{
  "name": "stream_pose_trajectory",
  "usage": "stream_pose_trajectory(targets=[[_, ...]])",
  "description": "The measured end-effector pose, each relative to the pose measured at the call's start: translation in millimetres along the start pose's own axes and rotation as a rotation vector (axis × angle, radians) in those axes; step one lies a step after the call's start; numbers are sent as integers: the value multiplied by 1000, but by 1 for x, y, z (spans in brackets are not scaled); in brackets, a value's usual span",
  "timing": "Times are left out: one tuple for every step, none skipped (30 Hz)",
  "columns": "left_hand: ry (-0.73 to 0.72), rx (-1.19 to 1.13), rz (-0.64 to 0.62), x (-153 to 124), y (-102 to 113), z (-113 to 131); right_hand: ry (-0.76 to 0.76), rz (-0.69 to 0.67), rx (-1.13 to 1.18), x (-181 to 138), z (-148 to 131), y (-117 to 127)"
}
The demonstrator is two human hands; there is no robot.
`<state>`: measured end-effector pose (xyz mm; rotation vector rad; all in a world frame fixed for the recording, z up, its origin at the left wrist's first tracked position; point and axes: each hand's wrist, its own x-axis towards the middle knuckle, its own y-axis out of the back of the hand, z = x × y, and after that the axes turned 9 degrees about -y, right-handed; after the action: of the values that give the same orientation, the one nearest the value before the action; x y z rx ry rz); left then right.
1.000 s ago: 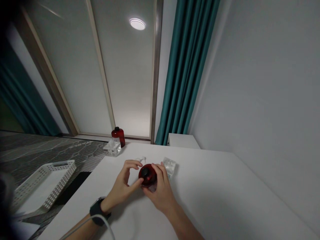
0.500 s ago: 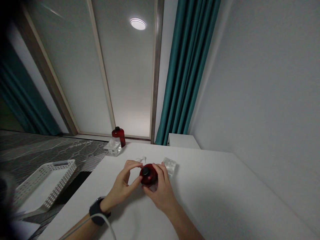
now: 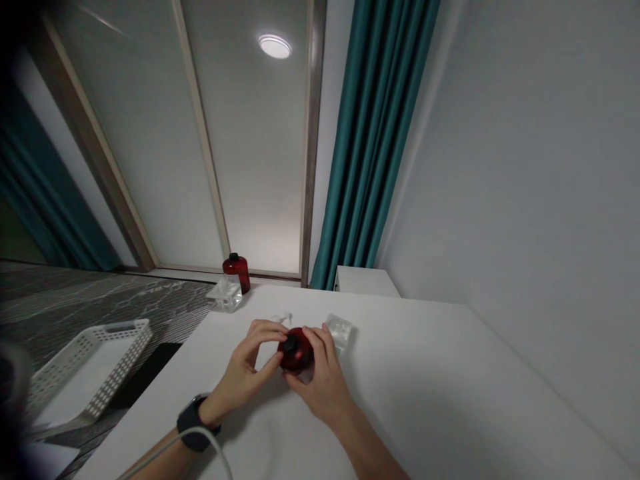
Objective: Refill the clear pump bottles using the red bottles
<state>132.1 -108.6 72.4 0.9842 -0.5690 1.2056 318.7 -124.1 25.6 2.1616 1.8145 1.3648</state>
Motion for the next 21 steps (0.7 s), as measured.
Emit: stream_pose_trajectory(targets=[[3, 4, -3, 0, 0, 1, 4, 1, -1, 0, 0, 0], [6, 9, -7, 1, 1, 1, 3, 6, -1, 0, -1, 0], [9, 12, -10, 1, 1, 2, 0, 11, -1, 0, -1, 0], [12, 13, -10, 0, 1, 2, -4, 16, -2, 0, -1, 0], [13, 8, -8, 0, 1, 2, -6, 17, -2, 0, -1, 0], [10, 0, 0, 0, 1, 2, -6, 13, -2, 0, -1, 0], [8, -8, 8, -1, 1, 2, -3, 6, -2, 0, -1, 0], [5, -12, 14, -1, 0, 2, 1, 0, -3, 0, -1, 0], [2, -14, 21, -1, 0, 2, 5, -4, -5, 0, -1, 0], [-1, -13, 27, -1, -1, 2, 8, -6, -7, 0, -1, 0], [-2, -10, 31, -1, -1, 1, 8, -8, -9, 0, -1, 0], [-2, -4, 36, -1, -1, 1, 6, -5, -10, 0, -1, 0], [-3, 4, 39, -1, -1, 0, 4, -2, -9, 0, 0, 0], [-4, 14, 41, -1, -1, 0, 2, 1, -7, 0, 0, 0], [-6, 26, 38, -1, -1, 0, 3, 4, -6, 0, 0, 0], [-11, 41, 28, 0, -1, 1, 7, 7, -5, 0, -1, -1], [-19, 51, 14, 0, -1, 1, 10, 10, -4, 0, -1, -1], [-27, 55, -2, 0, 0, 1, 14, 10, -5, 1, -1, -1], [-36, 50, -17, 1, 0, 1, 17, 9, -6, 1, -1, 0], [-42, 40, -28, 1, 0, 2, 19, 8, -5, 1, -1, 0], [-47, 27, -31, 1, 0, 2, 18, 3, -3, 1, -1, 0]])
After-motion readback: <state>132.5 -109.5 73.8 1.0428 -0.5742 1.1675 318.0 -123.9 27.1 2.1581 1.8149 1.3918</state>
